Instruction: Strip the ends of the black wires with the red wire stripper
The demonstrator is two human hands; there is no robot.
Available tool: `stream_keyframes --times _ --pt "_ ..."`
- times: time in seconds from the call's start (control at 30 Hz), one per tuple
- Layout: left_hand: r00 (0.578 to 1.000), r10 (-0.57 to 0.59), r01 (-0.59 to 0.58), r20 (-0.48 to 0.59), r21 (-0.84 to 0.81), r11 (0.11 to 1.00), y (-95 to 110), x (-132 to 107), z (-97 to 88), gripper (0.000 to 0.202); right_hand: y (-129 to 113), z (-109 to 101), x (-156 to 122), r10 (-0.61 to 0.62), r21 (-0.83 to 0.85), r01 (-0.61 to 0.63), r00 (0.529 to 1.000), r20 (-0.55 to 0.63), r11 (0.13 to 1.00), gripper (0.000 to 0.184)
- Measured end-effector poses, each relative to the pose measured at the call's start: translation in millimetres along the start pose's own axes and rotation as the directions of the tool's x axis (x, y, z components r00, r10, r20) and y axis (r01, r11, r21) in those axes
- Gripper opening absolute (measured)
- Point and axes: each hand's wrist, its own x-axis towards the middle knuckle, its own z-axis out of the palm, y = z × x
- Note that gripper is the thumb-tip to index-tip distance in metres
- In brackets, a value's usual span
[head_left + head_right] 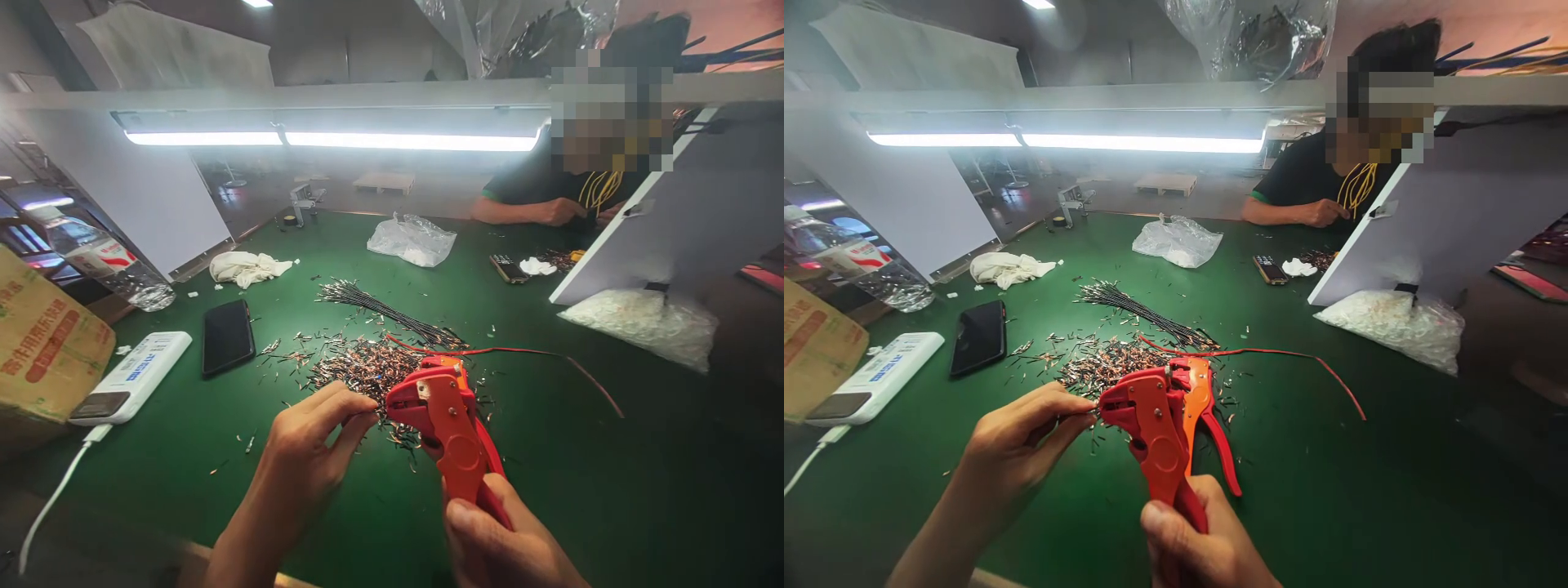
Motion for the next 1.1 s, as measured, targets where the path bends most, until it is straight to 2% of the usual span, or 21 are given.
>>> stream_keyframes --times 0.17,0.37,0.47,0.6,0.87,1.1 --pt "1.000 0.024 -0.024 -0.008 0.045 0.999 1.4 -0.2 -0.1 0.016 1.3 -3.4 2.8 0.012 -0.059 -0.010 1.000 0.024 0.998 0.058" --pt "0.988 0.152 -0.152 0.007 0.090 0.984 -3.5 3.0 -1.6 0.017 7.4 -9.8 16.0 -0.046 -0.059 0.057 0.983 0.175 0.997 0.055" --pt "0.989 0.149 -0.150 0.012 0.087 0.985 -5.6 1.6 -3.4 0.020 8.4 -11.8 18.8 -0.097 -0.045 0.111 0.968 0.231 0.993 0.048" --pt "0.994 0.086 -0.092 0.062 0.096 0.991 -3.1 -0.2 -5.7 0.025 9.0 -16.2 17.3 -0.095 -0.068 0.118 0.957 0.273 0.991 0.045" --pt "0.991 0.038 -0.053 0.126 0.119 0.991 3.0 3.6 -9.2 0.031 10.1 -20.2 13.4 -0.041 -0.129 0.076 0.965 0.258 0.989 0.047" --pt "0.981 0.009 -0.035 0.194 0.130 0.991 5.2 0.6 -19.7 0.036 7.3 -15.3 2.0 0.070 -0.042 -0.065 0.988 0.138 0.997 0.045"
